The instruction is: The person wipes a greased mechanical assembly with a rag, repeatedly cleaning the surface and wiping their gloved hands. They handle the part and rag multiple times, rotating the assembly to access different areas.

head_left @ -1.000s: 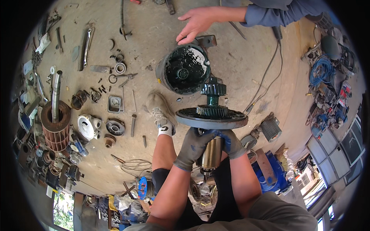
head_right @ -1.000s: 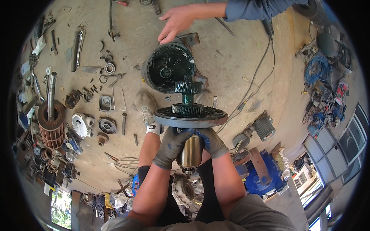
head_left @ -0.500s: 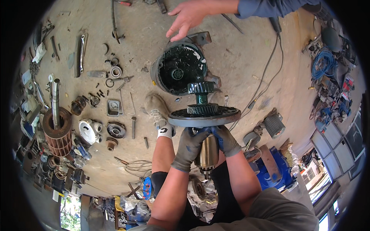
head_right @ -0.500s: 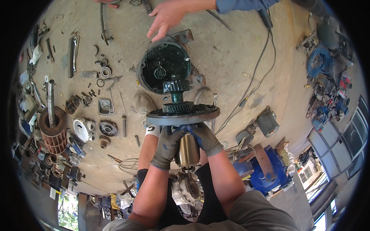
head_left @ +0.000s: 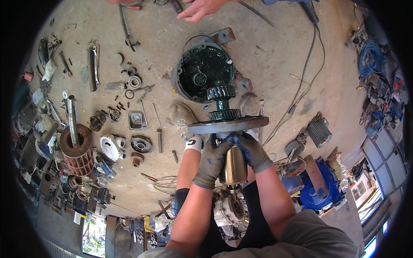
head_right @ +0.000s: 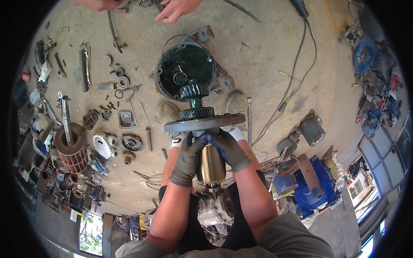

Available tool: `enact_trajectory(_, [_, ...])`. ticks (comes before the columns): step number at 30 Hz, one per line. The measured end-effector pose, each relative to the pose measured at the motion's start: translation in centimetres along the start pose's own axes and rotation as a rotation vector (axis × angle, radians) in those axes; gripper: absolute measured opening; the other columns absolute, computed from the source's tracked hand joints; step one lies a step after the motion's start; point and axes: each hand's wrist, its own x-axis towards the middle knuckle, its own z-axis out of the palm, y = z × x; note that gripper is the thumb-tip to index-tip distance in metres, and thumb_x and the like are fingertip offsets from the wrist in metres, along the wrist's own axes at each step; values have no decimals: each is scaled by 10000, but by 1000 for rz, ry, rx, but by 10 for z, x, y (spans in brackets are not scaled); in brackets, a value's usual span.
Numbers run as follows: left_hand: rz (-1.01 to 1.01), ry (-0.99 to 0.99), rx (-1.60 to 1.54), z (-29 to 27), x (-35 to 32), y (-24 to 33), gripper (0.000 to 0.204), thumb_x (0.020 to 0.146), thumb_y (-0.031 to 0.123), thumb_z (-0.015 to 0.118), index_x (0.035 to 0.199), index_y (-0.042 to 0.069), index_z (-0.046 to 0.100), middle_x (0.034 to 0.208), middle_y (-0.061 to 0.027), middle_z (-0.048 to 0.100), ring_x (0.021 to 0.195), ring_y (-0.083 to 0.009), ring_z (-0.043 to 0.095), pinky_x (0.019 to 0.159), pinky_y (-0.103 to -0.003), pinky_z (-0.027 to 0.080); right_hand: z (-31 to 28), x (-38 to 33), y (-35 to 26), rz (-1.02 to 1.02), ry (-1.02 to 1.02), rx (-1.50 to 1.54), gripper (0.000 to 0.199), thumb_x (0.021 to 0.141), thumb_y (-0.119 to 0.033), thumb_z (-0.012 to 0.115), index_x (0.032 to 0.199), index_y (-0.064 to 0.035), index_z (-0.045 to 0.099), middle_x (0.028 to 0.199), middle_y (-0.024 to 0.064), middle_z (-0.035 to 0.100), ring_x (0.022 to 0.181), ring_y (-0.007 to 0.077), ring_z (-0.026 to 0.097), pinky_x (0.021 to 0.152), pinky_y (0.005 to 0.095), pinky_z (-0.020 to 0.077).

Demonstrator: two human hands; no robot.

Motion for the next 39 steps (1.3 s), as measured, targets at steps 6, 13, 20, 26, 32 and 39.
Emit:
enact_trajectory(6, [14, -3, -114, 5, 0, -1, 551, 920, 193, 731, 1371, -54, 532, 1273, -114, 637, 1146, -188, 597, 1027, -322, 480, -2, -2, -2, -29, 17, 19, 418, 1004, -275, 667, 1277, 41, 644, 1221, 80, 689, 1107, 147, 632, 1000, 315, 495])
enact_trajectory(13, [175, -10, -35, 7, 1, 0, 555, 882, 167, 767, 1348, -50, 558, 1250, -127, 655, 1150, -199, 598, 1051, -343, 468, -9, -6, 2, -150, 41, -33, 418, 973, -227, 707, 1285, 43, 638, 1278, 92, 670, 1144, 165, 623, 1022, 325, 490])
enact_trajectory(20, [125, -72, 9, 0, -5, -2, 516, 847, 188, 813, 1286, -16, 633, 1239, -102, 683, 1161, -203, 613, 1048, -351, 476, -20, -13, -1, -176, 17, -296, 571, 872, -252, 829, 1365, -46, 627, 1368, 97, 645, 1257, 232, 589, 1093, 396, 460])
enact_trajectory(26, [214, -111, 110, -5, -7, -9, 541, 869, 243, 814, 1314, 1, 624, 1300, -110, 672, 1204, -229, 610, 1075, -369, 466, -29, -14, 13, -378, 11, -313, 652, 848, -200, 853, 1423, -58, 581, 1431, 104, 610, 1301, 233, 567, 1126, 410, 455])
enact_trajectory(32, [282, -105, 232, -6, -6, -12, 535, 908, 260, 778, 1341, -3, 605, 1334, -140, 653, 1238, -255, 598, 1102, -383, 447, -37, -5, 35, -417, 56, -71, 748, 836, -126, 855, 1491, -58, 501, 1488, 106, 561, 1330, 239, 550, 1150, 414, 448])
enact_trajectory(39, [272, -121, 225, -7, -5, -10, 492, 923, 249, 769, 1330, 13, 625, 1348, -117, 651, 1242, -235, 597, 1094, -381, 456, -39, -6, 26, -494, -55, -284, 740, 843, -129, 855, 1489, -67, 501, 1480, 95, 563, 1317, 228, 559, 1128, 408, 473])
